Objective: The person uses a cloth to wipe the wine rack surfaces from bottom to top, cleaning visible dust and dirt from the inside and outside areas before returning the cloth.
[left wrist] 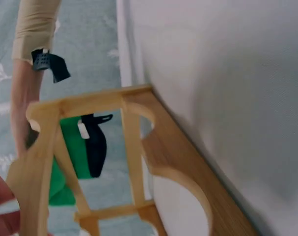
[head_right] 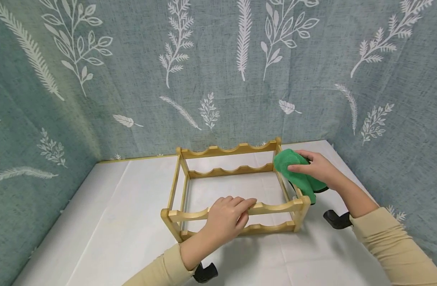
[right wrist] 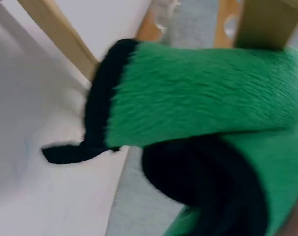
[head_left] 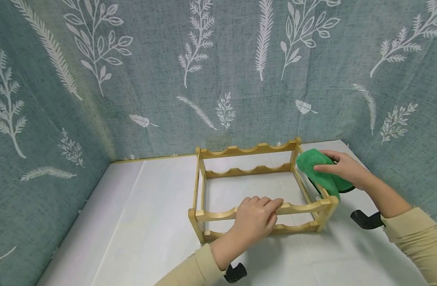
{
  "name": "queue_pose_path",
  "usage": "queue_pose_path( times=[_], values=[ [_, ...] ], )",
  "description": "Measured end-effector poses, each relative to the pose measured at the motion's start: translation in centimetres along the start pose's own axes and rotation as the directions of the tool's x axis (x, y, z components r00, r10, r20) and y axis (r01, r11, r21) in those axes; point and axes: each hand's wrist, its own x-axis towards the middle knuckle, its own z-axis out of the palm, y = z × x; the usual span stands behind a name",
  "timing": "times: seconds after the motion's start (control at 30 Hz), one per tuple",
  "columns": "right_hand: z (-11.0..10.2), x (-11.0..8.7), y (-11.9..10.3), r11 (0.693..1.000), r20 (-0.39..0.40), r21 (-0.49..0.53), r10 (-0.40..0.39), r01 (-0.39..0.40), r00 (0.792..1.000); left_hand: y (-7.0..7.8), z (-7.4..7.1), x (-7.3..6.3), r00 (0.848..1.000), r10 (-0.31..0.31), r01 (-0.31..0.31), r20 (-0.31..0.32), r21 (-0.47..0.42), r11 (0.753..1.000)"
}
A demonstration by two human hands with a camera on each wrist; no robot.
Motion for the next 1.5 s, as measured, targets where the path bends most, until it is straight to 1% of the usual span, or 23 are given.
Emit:
queue_pose_path(
  times=[0.07, 0.17, 0.3, 0.4, 0.47, 0.53, 0.6, 0.63, 0.7, 0.77, 0.83, 0.87, 0.97, 1.07, 1.13, 1.2, 1.27, 1.37, 1.47, 1.5],
  values=[
    [0.2, 0.0, 0.2, 1.000, 0.010, 0.004, -0.004, 0.004, 1.000, -0.1, -0.1, 0.0, 1.000, 0.016, -0.015, 0.026, -0.036, 0.999],
    [0.3, 0.0, 0.5, 0.999, 0.016, -0.031, -0.024, 0.025, 1.000, -0.3, -0.2, 0.0, 0.998, 0.032, -0.028, 0.050, -0.080, 0.996],
    [0.5, 0.2, 0.5, 0.995, 0.048, -0.079, -0.058, 0.062, 0.997, -0.9, -0.2, -0.1, 0.998, 0.046, -0.043, 0.033, -0.089, 0.995],
    [0.9, 0.3, 0.5, 0.992, 0.087, -0.078, -0.097, 0.104, 0.991, -1.7, -0.3, -0.3, 0.999, 0.047, -0.044, 0.024, -0.108, 0.993],
    [1.3, 0.3, 0.4, 0.988, 0.108, -0.071, -0.127, 0.135, 0.986, -2.3, -0.6, -0.5, 0.998, 0.047, -0.041, 0.042, -0.138, 0.990],
    [1.8, 0.3, 0.3, 0.983, 0.116, -0.071, -0.159, 0.168, 0.980, -3.1, -0.9, -0.6, 0.996, 0.052, -0.037, 0.078, -0.176, 0.984],
    [2.4, 0.2, 0.3, 0.977, 0.114, -0.070, -0.191, 0.200, 0.975, -3.9, -1.3, -0.7, 0.990, 0.048, -0.018, 0.134, -0.217, 0.976],
    [2.7, 0.2, 0.2, 0.973, 0.115, -0.068, -0.211, 0.219, 0.971, -4.3, -1.5, -0.8, 0.986, 0.037, 0.005, 0.165, -0.245, 0.969],
    [3.3, 0.1, 0.0, 0.964, 0.125, -0.064, -0.247, 0.256, 0.961, -5.1, -1.9, -1.0, 0.974, 0.001, 0.067, 0.227, -0.294, 0.954],
    [3.9, 0.1, -0.3, 0.954, 0.146, -0.073, -0.280, 0.292, 0.949, -6.0, -2.3, -1.2, 0.958, -0.038, 0.134, 0.283, -0.329, 0.935],
    [4.4, 0.2, -0.7, 0.942, 0.171, -0.083, -0.308, 0.325, 0.936, -6.8, -2.6, -1.4, 0.945, -0.069, 0.186, 0.318, -0.355, 0.916],
    [4.7, 0.2, -0.9, 0.939, 0.182, -0.090, -0.313, 0.333, 0.932, -7.3, -2.7, -1.5, 0.942, -0.071, 0.196, 0.329, -0.363, 0.911],
    [5.4, 0.1, -1.2, 0.933, 0.210, -0.087, -0.326, 0.350, 0.922, -8.9, -3.0, -1.9, 0.936, -0.053, 0.199, 0.349, -0.397, 0.896],
    [6.0, 0.1, -1.5, 0.927, 0.245, -0.051, -0.348, 0.371, 0.905, -10.5, -3.3, -2.2, 0.929, -0.032, 0.210, 0.369, -0.454, 0.866],
    [6.4, 0.1, -1.7, 0.923, 0.273, -0.021, -0.364, 0.384, 0.890, -11.6, -3.6, -2.4, 0.920, -0.026, 0.237, 0.391, -0.500, 0.833],
    [6.8, 0.2, -2.0, 0.919, 0.289, 0.006, -0.378, 0.393, 0.880, -12.6, -3.8, -2.7, 0.915, -0.018, 0.255, 0.404, -0.543, 0.800],
    [7.5, 0.2, -2.2, 0.915, 0.285, 0.008, -0.389, 0.404, 0.876, -13.5, -4.0, -2.9, 0.913, -0.005, 0.264, 0.409, -0.581, 0.769],
    [8.7, 0.3, -2.6, 0.904, 0.232, -0.020, -0.412, 0.428, 0.881, -14.7, -4.3, -3.4, 0.918, 0.013, 0.264, 0.396, -0.636, 0.725],
    [10.1, 0.1, -2.9, 0.887, 0.150, -0.039, -0.450, 0.460, 0.881, -15.7, -4.7, -3.8, 0.923, 0.027, 0.264, 0.384, -0.683, 0.681],
    [10.6, 0.0, -3.0, 0.884, 0.123, -0.038, -0.459, 0.466, 0.880, -16.0, -4.8, -3.9, 0.924, 0.031, 0.266, 0.380, -0.702, 0.661]
  ],
)
